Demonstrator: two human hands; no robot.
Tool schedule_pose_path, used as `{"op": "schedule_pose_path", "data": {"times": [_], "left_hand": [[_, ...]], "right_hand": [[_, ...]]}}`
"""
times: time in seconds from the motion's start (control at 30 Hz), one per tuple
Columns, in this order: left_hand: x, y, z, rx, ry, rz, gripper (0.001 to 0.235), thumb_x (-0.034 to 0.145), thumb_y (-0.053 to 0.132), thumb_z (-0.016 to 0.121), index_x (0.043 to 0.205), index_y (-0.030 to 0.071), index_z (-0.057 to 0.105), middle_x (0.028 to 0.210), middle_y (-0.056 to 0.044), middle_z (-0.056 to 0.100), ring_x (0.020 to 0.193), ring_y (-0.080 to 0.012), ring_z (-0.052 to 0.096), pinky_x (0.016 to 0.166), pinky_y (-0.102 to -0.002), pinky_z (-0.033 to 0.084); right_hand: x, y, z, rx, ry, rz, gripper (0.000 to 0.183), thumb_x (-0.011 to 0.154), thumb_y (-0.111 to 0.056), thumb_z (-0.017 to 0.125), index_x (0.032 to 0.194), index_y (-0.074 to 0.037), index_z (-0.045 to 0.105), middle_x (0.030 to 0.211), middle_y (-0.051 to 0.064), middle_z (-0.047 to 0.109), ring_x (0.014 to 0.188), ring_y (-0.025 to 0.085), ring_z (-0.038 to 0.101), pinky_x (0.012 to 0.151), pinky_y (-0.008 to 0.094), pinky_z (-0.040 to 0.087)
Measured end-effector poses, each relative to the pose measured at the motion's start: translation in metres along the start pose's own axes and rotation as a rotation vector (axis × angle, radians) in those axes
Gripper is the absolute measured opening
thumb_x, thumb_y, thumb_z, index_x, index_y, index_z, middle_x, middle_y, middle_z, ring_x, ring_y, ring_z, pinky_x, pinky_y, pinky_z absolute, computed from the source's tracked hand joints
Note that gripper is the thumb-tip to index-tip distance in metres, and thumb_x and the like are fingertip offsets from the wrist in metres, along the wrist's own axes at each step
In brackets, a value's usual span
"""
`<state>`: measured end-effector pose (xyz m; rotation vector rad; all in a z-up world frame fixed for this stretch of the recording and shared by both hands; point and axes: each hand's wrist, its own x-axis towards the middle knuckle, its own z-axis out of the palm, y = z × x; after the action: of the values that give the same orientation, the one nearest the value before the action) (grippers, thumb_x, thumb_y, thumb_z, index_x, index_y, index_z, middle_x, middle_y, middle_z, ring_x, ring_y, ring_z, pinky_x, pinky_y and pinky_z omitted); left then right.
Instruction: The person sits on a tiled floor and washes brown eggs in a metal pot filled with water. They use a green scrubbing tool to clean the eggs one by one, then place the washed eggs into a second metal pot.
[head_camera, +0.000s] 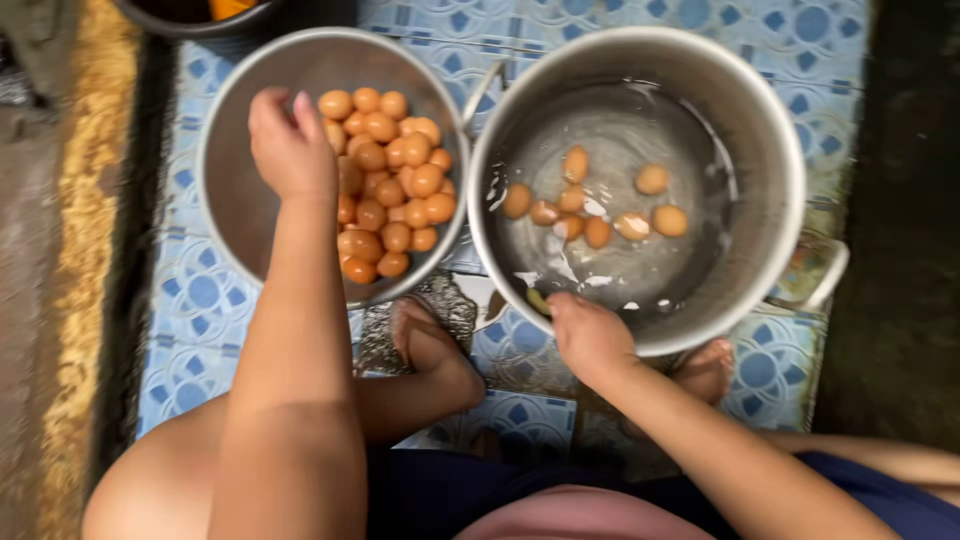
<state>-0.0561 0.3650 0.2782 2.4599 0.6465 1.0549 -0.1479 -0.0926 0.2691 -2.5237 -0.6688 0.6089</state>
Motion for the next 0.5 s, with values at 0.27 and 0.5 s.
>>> {"op": "schedule_pose_path", "data": {"times": [0.27, 0.5], "left_hand": [[-0.076, 0.246, 0.059, -0.041, -0.986, 0.352, 0.033, 0.096, 0.044, 0.060, 0.109, 0.014, 0.064, 0.093, -0.016, 0.072, 0.097, -0.0411, 0.070, 0.085, -0.055, 0.056], [-0.197, 0.201, 0.208, 0.345, -1.516, 0.143, 0.046, 0.097, 0.026, 0.045, 0.135, 0.002, 0.059, 0.133, -0.018, 0.064, 0.129, -0.0387, 0.060, 0.104, -0.060, 0.048]], "right_hand": [[0.097, 0.121, -0.019, 0.485, 0.199, 0.367, 0.019, 0.096, -0.028, 0.067, 0.109, -0.017, 0.073, 0.071, 0.007, 0.069, 0.065, 0.023, 0.069, 0.059, 0.034, 0.053], [0.105, 0.130, -0.084, 0.257, 0.140, 0.548, 0.042, 0.084, -0.029, 0.079, 0.123, -0.017, 0.074, 0.111, 0.016, 0.075, 0.114, 0.033, 0.069, 0.094, 0.044, 0.056]]}}
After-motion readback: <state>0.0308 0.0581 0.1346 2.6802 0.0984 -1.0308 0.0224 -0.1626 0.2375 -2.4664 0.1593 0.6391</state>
